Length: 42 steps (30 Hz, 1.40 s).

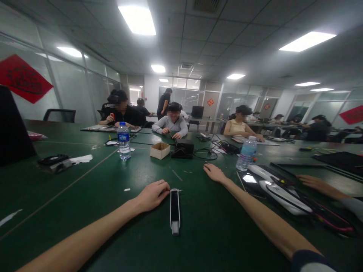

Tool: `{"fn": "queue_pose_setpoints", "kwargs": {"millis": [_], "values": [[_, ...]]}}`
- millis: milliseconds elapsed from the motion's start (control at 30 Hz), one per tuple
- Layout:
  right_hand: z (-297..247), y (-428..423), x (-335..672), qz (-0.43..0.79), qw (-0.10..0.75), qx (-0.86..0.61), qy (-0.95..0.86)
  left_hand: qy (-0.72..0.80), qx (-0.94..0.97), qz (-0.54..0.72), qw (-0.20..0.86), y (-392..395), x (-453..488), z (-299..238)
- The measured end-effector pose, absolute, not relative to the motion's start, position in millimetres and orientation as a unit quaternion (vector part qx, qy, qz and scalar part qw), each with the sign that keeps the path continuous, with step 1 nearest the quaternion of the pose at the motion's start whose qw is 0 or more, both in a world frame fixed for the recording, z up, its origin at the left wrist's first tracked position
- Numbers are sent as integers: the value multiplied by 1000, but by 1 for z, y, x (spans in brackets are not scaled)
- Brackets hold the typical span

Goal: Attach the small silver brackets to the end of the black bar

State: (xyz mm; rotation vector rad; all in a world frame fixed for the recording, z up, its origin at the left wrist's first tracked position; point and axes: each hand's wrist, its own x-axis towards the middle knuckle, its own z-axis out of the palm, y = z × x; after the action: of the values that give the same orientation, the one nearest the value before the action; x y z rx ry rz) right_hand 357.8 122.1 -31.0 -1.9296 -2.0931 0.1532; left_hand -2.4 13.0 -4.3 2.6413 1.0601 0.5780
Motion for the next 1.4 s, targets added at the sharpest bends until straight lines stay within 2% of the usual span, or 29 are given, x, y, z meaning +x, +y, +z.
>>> {"fn": "queue_pose_setpoints", "kwargs": {"millis": [233, 333, 433, 600, 667, 767, 900, 1133, 1233, 1300, 1400], "values": [[-34, 75, 308, 58, 164, -595, -785, 359, 906, 194, 110, 15, -3, -6], [-30, 54, 286, 83, 220, -517, -823, 363, 905, 194, 108, 14, -2, -5], [-27, 41, 272, 96, 235, -479, -841, 364, 905, 193, 104, 13, -1, -4], [-24, 53, 284, 59, 251, -518, -815, 364, 905, 190, 109, 13, -1, -3], [-21, 68, 306, 32, 230, -587, -776, 361, 906, 191, 109, 14, -2, -3], [-14, 93, 344, -2, 153, -748, -646, 360, 907, 192, 104, 14, -2, -4], [-10, 116, 374, 33, 103, -817, -567, 366, 905, 186, 110, 14, -2, -5], [-34, 103, 332, 77, 64, -726, -680, 366, 905, 187, 105, 14, -1, -4], [-36, 88, 316, 92, 75, -600, -791, 362, 907, 187, 103, 14, -1, -4], [-27, 89, 316, 58, 105, -570, -813, 365, 907, 183, 107, 12, -1, -3], [-3, 109, 330, -11, 123, -635, -762, 379, 902, 170, 115, 10, -1, 1]]}}
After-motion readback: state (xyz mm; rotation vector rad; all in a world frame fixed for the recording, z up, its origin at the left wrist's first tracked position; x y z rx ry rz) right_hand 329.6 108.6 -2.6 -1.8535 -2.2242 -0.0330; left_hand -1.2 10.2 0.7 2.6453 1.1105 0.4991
